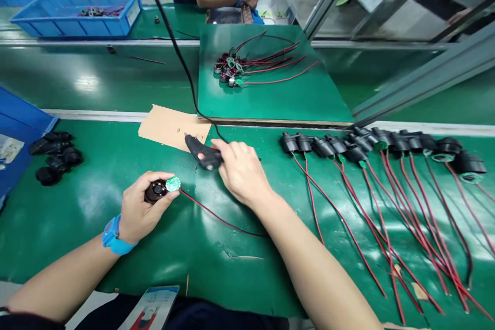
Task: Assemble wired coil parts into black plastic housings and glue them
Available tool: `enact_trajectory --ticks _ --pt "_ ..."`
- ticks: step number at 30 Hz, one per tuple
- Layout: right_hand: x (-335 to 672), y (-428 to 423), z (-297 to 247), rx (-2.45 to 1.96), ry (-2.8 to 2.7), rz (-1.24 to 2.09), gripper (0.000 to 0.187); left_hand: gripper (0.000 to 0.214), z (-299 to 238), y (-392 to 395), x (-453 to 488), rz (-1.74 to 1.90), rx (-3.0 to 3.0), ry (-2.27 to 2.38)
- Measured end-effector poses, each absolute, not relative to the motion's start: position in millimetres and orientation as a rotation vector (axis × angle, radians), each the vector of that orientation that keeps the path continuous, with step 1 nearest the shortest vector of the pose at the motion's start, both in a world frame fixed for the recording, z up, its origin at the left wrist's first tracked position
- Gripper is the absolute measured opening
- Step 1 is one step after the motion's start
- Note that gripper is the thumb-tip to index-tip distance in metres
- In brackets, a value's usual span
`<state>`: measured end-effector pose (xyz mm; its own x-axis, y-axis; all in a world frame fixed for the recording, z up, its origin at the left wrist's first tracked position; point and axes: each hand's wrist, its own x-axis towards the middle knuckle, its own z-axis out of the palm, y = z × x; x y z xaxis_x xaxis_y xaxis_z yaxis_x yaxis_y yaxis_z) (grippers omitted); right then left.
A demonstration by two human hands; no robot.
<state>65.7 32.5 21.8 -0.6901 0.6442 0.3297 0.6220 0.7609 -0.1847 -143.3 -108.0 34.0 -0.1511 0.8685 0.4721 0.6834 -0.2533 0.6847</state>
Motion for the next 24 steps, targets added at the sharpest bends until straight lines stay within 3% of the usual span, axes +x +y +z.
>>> enact_trajectory --ticks 4,7,9,14,24 --pt "90 7 44 -0.958 -2.22 0.396 0.042 0.023 35 -107 -142 1.371 1.929 1.794" --pt "100 -6 52 -1.07 -2.005 0.517 0.055 0.024 35 -107 -141 1.392 1.979 1.803" --pt "104 -11 54 -1.06 -1.972 0.57 0.054 0.024 36 -108 -141 1.397 2.018 1.801" --pt "102 -19 57 -0.973 -2.046 0.396 0.038 0.023 39 -109 -139 1.424 2.107 1.776" --pt "100 -23 59 -0.936 -2.147 0.329 0.032 0.024 41 -108 -137 1.417 2.18 1.738"
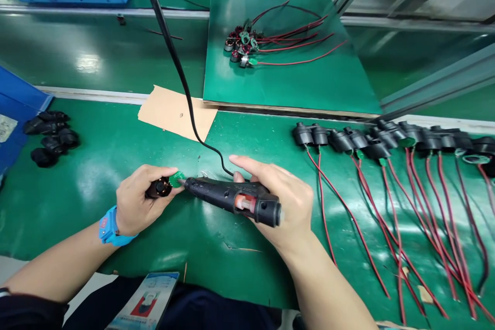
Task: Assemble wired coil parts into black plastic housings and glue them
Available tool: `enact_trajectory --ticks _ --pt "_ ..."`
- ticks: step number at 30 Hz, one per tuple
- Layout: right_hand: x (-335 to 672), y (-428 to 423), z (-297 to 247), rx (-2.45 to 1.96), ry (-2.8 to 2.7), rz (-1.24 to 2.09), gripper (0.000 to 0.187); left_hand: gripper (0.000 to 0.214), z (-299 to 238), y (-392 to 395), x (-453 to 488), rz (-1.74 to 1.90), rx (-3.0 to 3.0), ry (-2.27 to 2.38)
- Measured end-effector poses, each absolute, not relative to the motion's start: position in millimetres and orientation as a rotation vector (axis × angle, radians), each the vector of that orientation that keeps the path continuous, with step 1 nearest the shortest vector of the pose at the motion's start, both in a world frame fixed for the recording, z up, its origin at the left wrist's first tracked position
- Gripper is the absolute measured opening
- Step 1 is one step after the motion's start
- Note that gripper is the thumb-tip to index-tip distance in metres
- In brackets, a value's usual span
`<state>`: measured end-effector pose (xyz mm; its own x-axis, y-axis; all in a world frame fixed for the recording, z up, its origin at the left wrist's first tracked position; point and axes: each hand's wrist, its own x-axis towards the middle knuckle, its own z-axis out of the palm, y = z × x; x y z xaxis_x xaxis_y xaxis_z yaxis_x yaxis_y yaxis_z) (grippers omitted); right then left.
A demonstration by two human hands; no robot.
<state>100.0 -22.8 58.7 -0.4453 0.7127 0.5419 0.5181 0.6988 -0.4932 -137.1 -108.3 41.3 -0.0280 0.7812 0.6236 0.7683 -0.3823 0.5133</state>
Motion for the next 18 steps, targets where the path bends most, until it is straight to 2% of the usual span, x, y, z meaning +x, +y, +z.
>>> enact_trajectory --ticks 18 --pt "106.0 -21.0 55.3 -0.886 -2.21 0.306 0.022 0.023 41.0 -108.7 -137.1 1.408 2.193 1.746"
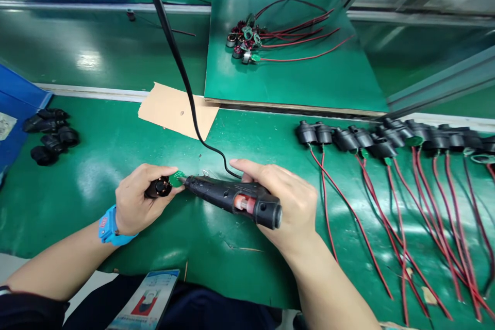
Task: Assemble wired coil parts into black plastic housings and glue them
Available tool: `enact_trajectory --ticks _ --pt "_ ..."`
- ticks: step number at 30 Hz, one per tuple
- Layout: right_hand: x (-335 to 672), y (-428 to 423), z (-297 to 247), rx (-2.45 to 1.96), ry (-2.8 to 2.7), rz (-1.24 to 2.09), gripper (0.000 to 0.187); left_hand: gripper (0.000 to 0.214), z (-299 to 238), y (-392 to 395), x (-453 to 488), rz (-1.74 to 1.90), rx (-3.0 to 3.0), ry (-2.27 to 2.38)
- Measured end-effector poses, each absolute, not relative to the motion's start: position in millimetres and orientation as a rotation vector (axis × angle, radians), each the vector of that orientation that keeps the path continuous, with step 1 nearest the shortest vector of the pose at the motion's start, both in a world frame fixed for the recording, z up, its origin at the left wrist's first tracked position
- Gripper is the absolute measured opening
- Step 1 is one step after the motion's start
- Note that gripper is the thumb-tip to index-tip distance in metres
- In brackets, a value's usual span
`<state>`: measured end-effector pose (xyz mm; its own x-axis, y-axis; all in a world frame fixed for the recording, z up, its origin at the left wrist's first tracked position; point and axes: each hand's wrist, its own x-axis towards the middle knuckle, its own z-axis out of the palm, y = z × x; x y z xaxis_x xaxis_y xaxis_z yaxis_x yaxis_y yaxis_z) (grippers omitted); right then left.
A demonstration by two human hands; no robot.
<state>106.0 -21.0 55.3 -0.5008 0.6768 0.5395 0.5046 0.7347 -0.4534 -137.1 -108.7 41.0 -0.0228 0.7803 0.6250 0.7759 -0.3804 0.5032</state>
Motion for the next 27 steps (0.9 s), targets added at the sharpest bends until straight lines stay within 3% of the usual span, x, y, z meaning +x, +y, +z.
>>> enact_trajectory --ticks 6,12,24,27 --pt "109 -22 57 -0.863 -2.274 0.232 0.028 0.022 41 -109 -138 1.411 2.161 1.749" --pt "103 -10 50 -0.977 -2.364 -0.291 0.031 0.022 45 -112 -137 1.427 2.089 1.773" --pt "34 45 16 -1.058 -2.716 0.082 0.045 0.02 39 -113 -137 1.4 2.066 1.77" --pt "43 23 28 -0.957 -2.553 0.421 0.039 0.021 37 -114 -136 1.414 2.012 1.771"
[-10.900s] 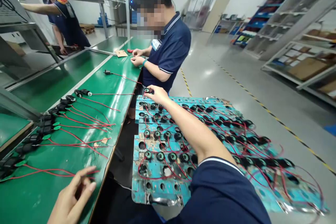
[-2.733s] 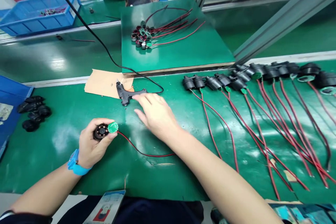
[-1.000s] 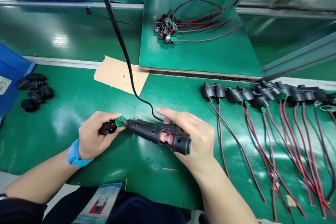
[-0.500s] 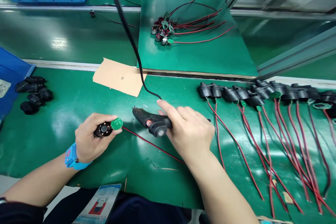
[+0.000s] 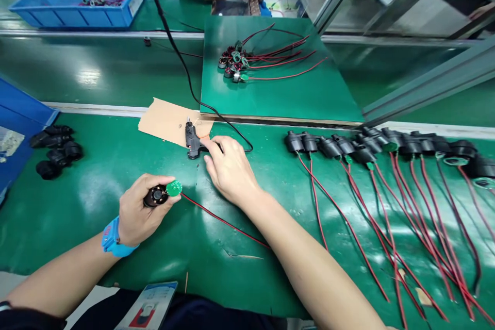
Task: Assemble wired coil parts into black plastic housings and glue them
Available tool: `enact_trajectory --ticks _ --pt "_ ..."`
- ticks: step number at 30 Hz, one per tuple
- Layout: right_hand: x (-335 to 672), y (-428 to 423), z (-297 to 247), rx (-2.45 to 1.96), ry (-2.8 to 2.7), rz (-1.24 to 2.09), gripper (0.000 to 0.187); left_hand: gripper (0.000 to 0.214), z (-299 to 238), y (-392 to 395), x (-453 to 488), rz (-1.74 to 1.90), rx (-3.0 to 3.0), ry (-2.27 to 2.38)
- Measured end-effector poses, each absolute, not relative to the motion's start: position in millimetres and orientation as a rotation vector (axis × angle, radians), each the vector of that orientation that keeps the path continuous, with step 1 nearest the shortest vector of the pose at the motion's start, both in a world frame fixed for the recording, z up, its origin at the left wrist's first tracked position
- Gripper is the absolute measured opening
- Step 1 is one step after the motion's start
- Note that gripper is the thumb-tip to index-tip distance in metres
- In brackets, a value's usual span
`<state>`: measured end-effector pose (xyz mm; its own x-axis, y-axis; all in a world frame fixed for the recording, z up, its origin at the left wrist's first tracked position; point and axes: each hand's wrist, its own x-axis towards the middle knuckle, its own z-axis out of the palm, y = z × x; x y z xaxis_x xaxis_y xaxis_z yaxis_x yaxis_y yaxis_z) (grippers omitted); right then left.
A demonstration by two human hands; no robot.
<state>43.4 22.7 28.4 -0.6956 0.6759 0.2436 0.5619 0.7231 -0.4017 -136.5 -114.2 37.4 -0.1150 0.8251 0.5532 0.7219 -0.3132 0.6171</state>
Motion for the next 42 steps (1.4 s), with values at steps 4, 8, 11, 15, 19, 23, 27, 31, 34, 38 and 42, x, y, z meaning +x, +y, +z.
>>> enact_trajectory --ticks 4,8,11,15,19,23,27,31,34,38,42 --pt "58 -27 48 -0.749 -2.129 1.527 0.032 0.023 35 -117 -135 1.432 1.962 1.742" --pt "56 -53 49 -0.72 -1.653 1.893 0.02 0.026 35 -118 -132 1.385 1.95 1.68" --pt "53 -54 45 -0.822 -1.544 1.768 0.015 0.033 39 -118 -131 1.312 1.987 1.629" --pt "56 -54 48 -0.886 -1.62 1.442 0.007 0.043 43 -119 -129 1.193 2.048 1.565" --pt "62 -57 53 -0.871 -1.822 1.076 0.01 0.059 38 -121 -128 1.222 2.026 1.582" --pt "66 -57 55 -0.797 -1.979 0.797 0.016 0.059 35 -120 -127 1.151 1.99 1.604" --pt "67 -58 52 -0.726 -2.121 0.473 0.018 0.044 39 -117 -128 1.073 2.02 1.597" --pt "69 -63 48 -0.694 -2.227 0.199 0.022 0.04 43 -115 -128 1.046 1.965 1.581" --pt "70 -66 50 -0.662 -2.312 0.059 0.024 0.036 44 -116 -128 1.009 1.914 1.57" --pt "70 -69 57 -0.664 -2.393 -0.059 0.027 0.032 43 -116 -129 0.941 1.845 1.596" --pt "70 -71 60 -0.658 -2.452 -0.079 0.029 0.032 44 -115 -129 0.903 1.608 1.494"
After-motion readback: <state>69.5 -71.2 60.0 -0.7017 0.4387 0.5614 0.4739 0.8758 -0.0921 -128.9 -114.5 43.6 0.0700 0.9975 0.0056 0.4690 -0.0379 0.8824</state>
